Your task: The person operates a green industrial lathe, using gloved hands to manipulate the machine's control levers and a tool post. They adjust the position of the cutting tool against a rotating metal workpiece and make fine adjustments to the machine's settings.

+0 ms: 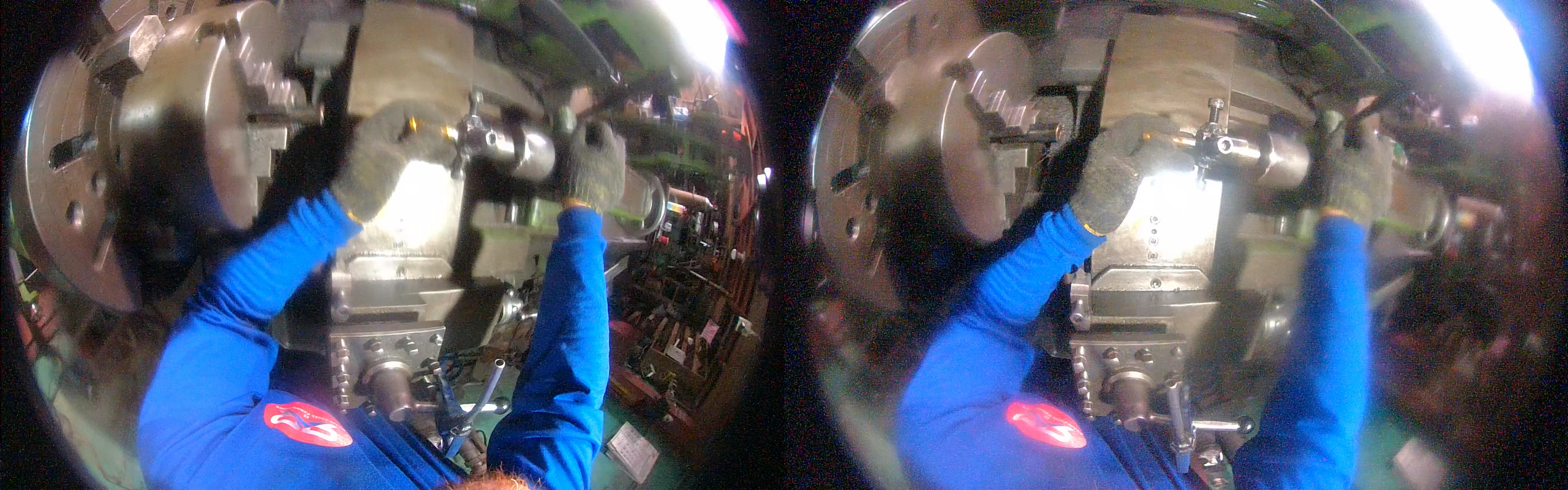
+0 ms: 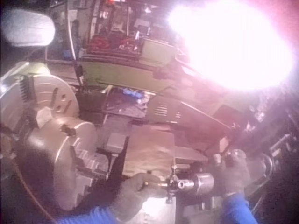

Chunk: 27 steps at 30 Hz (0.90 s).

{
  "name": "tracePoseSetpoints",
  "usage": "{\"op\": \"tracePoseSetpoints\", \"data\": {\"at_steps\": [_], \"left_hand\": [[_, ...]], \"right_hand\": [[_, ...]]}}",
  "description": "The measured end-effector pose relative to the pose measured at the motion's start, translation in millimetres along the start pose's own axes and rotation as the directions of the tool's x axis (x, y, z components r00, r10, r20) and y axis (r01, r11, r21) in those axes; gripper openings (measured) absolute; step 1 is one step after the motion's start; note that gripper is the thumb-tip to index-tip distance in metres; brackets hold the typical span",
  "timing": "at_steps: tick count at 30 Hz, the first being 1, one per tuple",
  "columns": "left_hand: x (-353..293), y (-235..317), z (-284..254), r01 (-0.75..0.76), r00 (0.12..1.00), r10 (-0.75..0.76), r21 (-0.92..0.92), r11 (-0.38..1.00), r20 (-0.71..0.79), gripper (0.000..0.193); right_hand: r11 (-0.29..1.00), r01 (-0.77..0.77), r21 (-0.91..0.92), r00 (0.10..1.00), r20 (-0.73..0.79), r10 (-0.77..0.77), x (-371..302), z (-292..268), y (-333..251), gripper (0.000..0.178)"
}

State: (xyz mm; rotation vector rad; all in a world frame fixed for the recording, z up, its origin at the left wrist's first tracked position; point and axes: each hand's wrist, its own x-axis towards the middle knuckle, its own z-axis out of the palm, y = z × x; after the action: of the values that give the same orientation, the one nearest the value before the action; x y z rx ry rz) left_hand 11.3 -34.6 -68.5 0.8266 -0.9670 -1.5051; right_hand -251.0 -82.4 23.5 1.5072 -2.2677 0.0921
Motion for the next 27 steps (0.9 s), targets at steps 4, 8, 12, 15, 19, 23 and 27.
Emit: {"op": "tracePoseSetpoints", "data": {"at_steps": [4,8,12,15,19,23,27], "left_hand": [[-0.6,2.3,-1.2,0.018,1.0,-0.019,0.025,1.0,0.007,0.022],[-1.4,0.6,3.3,0.02,1.0,-0.022,-0.066,0.998,-0.019,0.023],[-1.4,0.8,1.6,0.04,0.999,-0.039,-0.065,0.997,0.017,0.027],[-2.4,1.6,1.2,0.027,0.999,-0.025,-0.049,0.998,0.033,0.034],[0.4,-25.0,-6.8,0.035,0.997,-0.027,-0.102,0.994,0.077,0.039],[3.3,-28.8,-7.7,0.034,0.991,-0.03,-0.028,0.999,0.13,0.033],[1.3,-27.0,-6.1,-0.184,0.978,0.151,0.254,0.95,0.143,0.028]], "right_hand": [[0.998,-0.004,0.065,1.0,0.024,0.002,-1.9,-1.7,-3.6,0.03],[0.998,-0.001,0.056,0.996,0.092,-0.004,3.1,-1.3,5.1,0.045],[0.999,-0.015,0.051,0.994,0.111,0.009,3.2,-3.5,3.3,0.047],[0.999,-0.019,0.049,0.992,0.123,0.013,0.7,-10.3,-3.6,0.047],[0.999,-0.008,0.05,0.994,0.112,0.003,-0.6,-11.9,-8.1,0.048],[1.0,0.0,0.018,0.996,0.089,-0.001,1.4,-3.5,3.5,0.05],[1.0,-0.002,-0.019,0.995,0.104,0.004,5.2,0.5,7.9,0.054]]}}
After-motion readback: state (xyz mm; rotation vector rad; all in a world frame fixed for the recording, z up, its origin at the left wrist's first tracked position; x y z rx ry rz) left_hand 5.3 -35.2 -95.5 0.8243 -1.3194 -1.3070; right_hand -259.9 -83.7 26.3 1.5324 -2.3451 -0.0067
